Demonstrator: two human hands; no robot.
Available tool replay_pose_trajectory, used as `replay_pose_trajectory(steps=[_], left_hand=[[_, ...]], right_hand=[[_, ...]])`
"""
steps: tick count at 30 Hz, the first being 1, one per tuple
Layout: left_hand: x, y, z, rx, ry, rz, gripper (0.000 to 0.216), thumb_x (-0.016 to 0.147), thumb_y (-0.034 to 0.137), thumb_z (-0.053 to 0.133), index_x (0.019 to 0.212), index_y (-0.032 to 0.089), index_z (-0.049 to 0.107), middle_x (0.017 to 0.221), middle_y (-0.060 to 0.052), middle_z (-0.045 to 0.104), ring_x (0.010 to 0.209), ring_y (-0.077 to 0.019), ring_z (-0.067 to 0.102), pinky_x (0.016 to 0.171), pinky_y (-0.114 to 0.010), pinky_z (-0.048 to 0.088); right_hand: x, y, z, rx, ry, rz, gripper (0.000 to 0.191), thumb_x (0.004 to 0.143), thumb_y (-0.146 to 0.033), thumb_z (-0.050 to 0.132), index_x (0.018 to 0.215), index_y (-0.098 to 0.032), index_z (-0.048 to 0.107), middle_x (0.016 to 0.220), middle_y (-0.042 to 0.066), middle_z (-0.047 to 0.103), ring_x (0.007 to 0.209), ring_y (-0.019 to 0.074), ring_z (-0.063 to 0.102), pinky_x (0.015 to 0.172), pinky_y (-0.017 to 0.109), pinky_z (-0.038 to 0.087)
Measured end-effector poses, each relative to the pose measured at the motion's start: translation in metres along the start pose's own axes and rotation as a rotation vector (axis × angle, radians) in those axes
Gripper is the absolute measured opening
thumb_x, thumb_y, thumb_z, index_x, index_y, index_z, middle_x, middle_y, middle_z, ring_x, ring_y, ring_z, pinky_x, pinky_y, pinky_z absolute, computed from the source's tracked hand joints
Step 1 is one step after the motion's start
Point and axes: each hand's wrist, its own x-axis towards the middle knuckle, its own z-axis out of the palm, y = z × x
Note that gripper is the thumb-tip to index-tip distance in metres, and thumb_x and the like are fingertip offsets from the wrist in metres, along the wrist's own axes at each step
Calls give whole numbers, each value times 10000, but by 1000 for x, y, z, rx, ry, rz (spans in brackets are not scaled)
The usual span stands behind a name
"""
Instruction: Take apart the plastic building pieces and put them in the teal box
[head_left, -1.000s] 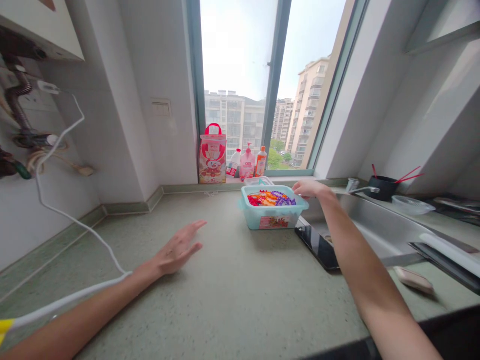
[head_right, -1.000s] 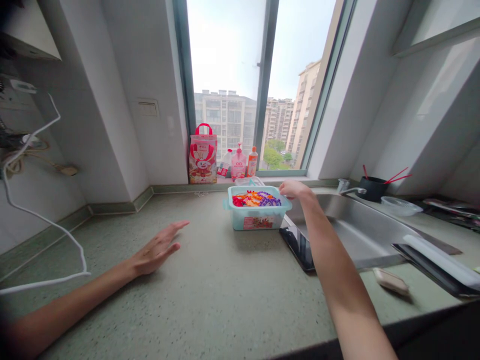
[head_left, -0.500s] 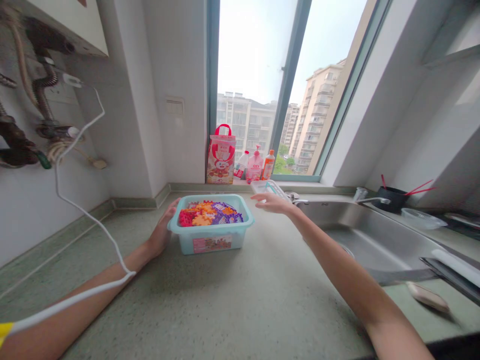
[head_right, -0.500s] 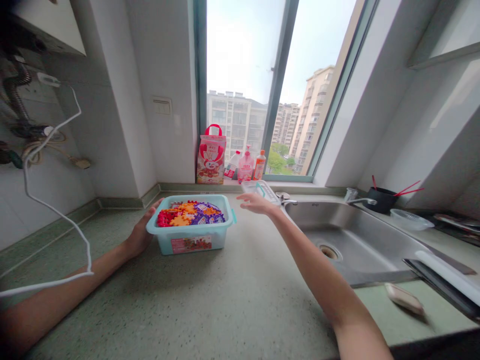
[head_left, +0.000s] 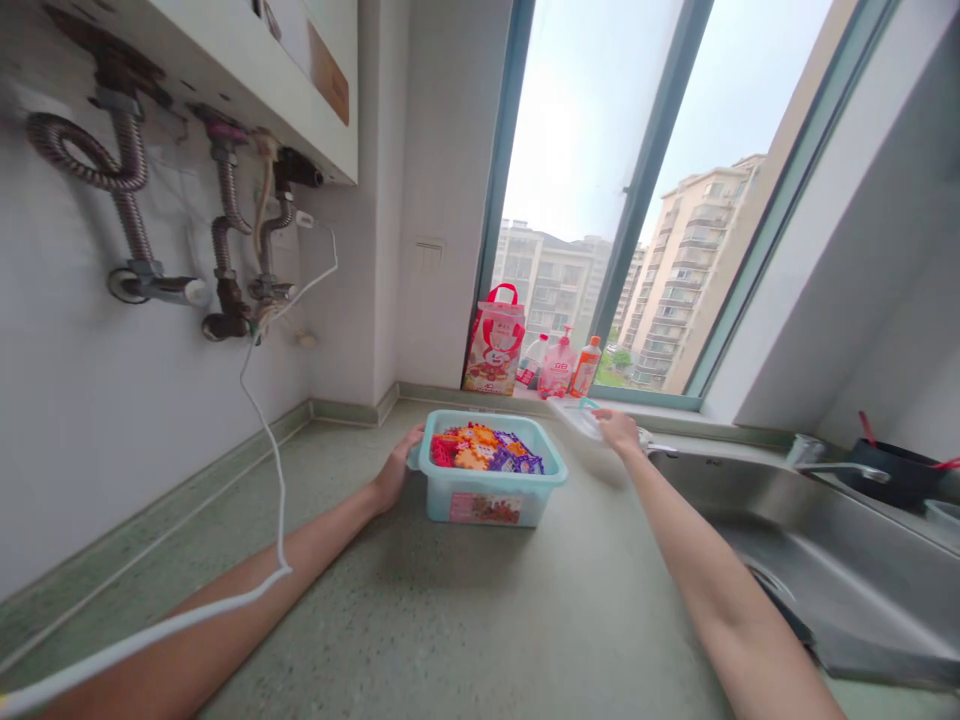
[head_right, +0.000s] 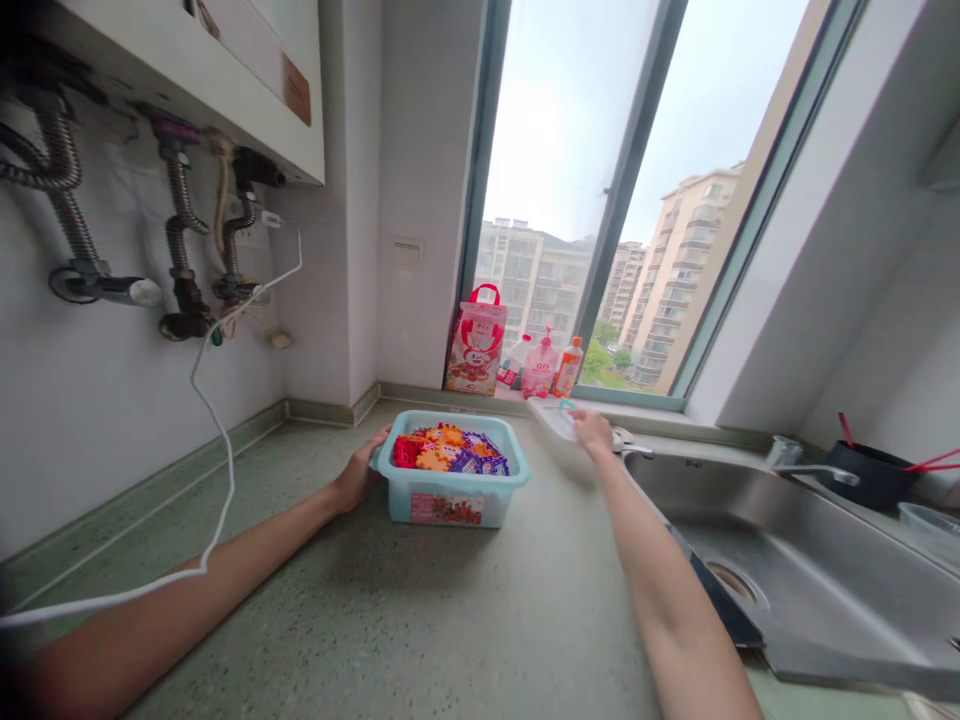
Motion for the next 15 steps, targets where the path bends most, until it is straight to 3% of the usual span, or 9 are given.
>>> replay_pose_trajectory(steps=[5, 8, 11, 15], left_hand=[[3, -4, -4, -20, -8, -39, 657, 788, 325, 608, 1432, 195, 604, 1131, -61, 784, 997, -276, 729, 829, -350, 550], [5, -4, -4, -10, -37, -43, 679, 771, 321, 612, 1436, 182, 598, 1109, -61, 786, 943, -262, 726, 811, -341, 537], [6, -4, -3, 10, -39, -35, 666, 767, 341, 638, 1413, 181, 623, 1087, -64, 789, 948, -276, 725, 820, -353, 535], [4, -3, 0, 20, -24, -20, 602, 803, 453, 665, 1341, 183, 683, 1070, -71, 798, 1022, -321, 718, 864, -397, 543]], right_hand=[[-2, -25, -37, 190, 17, -135, 353, 833, -335, 570, 1074, -258, 815, 1105, 83, 828, 1064, 284, 765, 881, 378, 584], [-25, -63, -51, 609, -148, -409, 309, 811, -479, 675, 913, -211, 790, 1025, 111, 826, 1034, 290, 758, 927, 414, 576], [-60, -107, -48, 783, -280, -607, 391, 812, -584, 754, 882, -200, 791, 999, 113, 818, 1033, 281, 749, 1003, 450, 550], [-100, -145, -29, 780, -404, -695, 399, 836, -596, 749, 844, -199, 787, 947, 101, 814, 987, 270, 756, 988, 451, 555]])
